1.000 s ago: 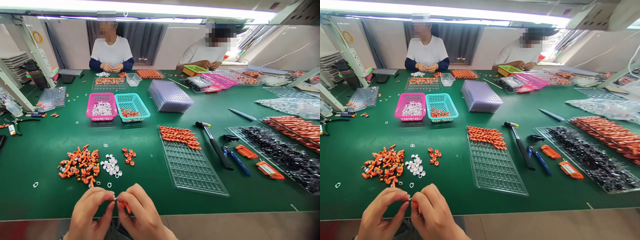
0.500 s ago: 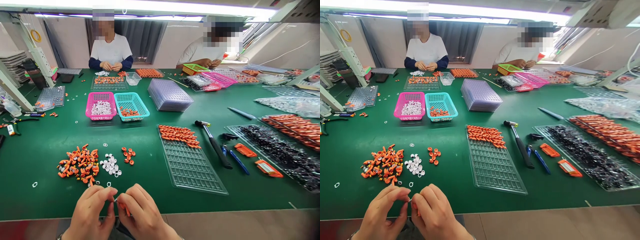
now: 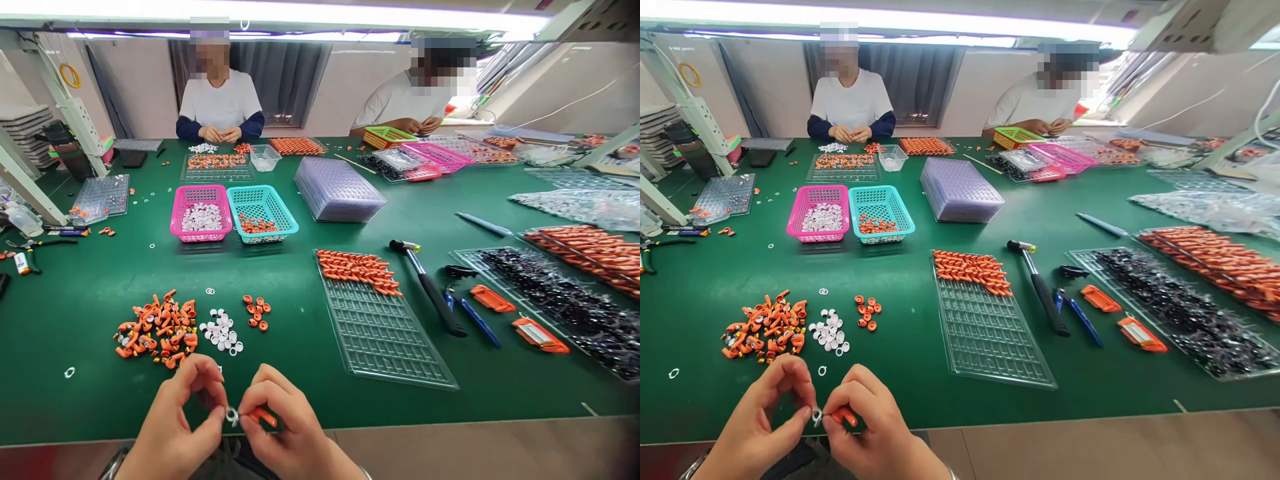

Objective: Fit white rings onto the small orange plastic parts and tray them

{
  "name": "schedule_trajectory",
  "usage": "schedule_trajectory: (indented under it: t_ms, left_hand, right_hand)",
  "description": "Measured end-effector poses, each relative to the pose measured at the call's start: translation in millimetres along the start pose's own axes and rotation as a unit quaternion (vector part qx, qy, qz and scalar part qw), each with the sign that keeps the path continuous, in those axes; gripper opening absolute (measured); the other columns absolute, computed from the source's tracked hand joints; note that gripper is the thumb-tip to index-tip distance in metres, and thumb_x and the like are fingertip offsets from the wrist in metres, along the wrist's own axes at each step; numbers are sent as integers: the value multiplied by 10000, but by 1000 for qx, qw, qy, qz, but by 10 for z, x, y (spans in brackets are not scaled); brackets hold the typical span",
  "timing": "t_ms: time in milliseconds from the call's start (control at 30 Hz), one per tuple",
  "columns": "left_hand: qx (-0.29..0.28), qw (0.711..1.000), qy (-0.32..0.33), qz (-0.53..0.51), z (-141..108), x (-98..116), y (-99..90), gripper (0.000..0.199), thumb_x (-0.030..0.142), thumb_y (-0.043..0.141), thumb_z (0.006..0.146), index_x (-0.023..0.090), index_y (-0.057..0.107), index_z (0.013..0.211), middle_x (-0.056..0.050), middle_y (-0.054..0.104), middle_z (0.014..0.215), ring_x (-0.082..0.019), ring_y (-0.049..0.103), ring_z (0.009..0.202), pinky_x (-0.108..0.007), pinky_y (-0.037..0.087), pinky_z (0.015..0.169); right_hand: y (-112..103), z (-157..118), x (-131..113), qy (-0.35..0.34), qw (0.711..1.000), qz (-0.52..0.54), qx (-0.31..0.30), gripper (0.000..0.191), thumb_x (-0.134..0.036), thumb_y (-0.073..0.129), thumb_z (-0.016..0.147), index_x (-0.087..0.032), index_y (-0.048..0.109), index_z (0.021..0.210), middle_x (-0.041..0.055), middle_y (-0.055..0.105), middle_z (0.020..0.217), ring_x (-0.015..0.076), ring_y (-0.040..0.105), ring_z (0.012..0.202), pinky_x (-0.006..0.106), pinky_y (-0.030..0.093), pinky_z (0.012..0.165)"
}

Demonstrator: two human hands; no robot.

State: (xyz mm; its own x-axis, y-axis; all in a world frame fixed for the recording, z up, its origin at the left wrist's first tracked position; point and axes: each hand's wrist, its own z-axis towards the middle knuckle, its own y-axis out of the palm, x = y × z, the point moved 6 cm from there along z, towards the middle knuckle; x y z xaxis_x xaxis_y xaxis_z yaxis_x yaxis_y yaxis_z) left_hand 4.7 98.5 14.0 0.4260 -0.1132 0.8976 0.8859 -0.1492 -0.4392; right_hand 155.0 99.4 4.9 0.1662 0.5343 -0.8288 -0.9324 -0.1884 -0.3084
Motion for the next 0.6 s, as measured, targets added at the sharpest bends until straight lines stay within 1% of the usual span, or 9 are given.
schedule_trajectory:
  t_ms: [33,100,167,233,333,467,533,600]
  left_hand:
    - [0,999,0,33,20,-37,-8,217,96,528,781,242,536,941,30,674,727,-158,643,665,-250,528,620]
    - [-9,989,23,147,82,-100,-15,151,121,544,812,227,599,904,13,677,721,-179,644,666,-288,513,619]
    - [-21,961,66,267,169,-138,3,89,182,606,838,221,668,787,8,655,652,-204,625,650,-344,487,647]
    - [-19,942,93,321,274,-160,26,115,210,676,823,220,713,714,-9,645,654,-228,610,677,-394,455,699]
    - [-4,933,109,342,440,-140,85,117,148,682,824,224,761,781,-48,668,804,-245,596,777,-399,422,734]
    - [-12,926,131,353,618,-50,231,188,121,630,868,245,767,833,-33,658,771,-234,552,777,-393,389,750]
    - [-17,928,133,348,679,-26,287,213,90,618,861,240,763,815,-42,648,782,-240,544,792,-394,381,753]
    - [-21,934,125,333,713,-26,318,248,45,597,840,222,742,743,-54,634,791,-248,544,800,-397,382,748]
  right_hand:
    - [-19,-6,14,9,1000,12,6,142,-80,539,808,-219,568,801,-4,527,703,142,521,614,241,425,530]
    - [-71,-17,43,26,999,30,21,143,-82,528,827,-220,554,800,-5,530,710,141,520,626,241,422,544]
    - [-123,-30,80,43,998,40,35,149,-82,513,846,-221,540,796,-6,527,723,140,520,641,239,421,557]
    - [-158,-46,124,56,997,42,44,148,-87,514,851,-221,533,791,-5,522,739,143,525,665,242,428,574]
    - [-180,-77,209,82,994,47,53,147,-87,530,838,-222,533,779,5,535,780,157,553,714,262,462,616]
    - [-162,-128,331,136,984,107,50,126,-109,530,856,-215,538,787,41,575,891,174,639,778,299,532,677]
    - [-146,-156,383,167,975,143,46,106,-141,537,867,-208,536,785,49,578,924,168,668,749,302,552,676]
    - [-131,-190,435,202,965,163,43,101,-177,551,872,-203,528,777,40,586,893,153,672,678,278,544,621]
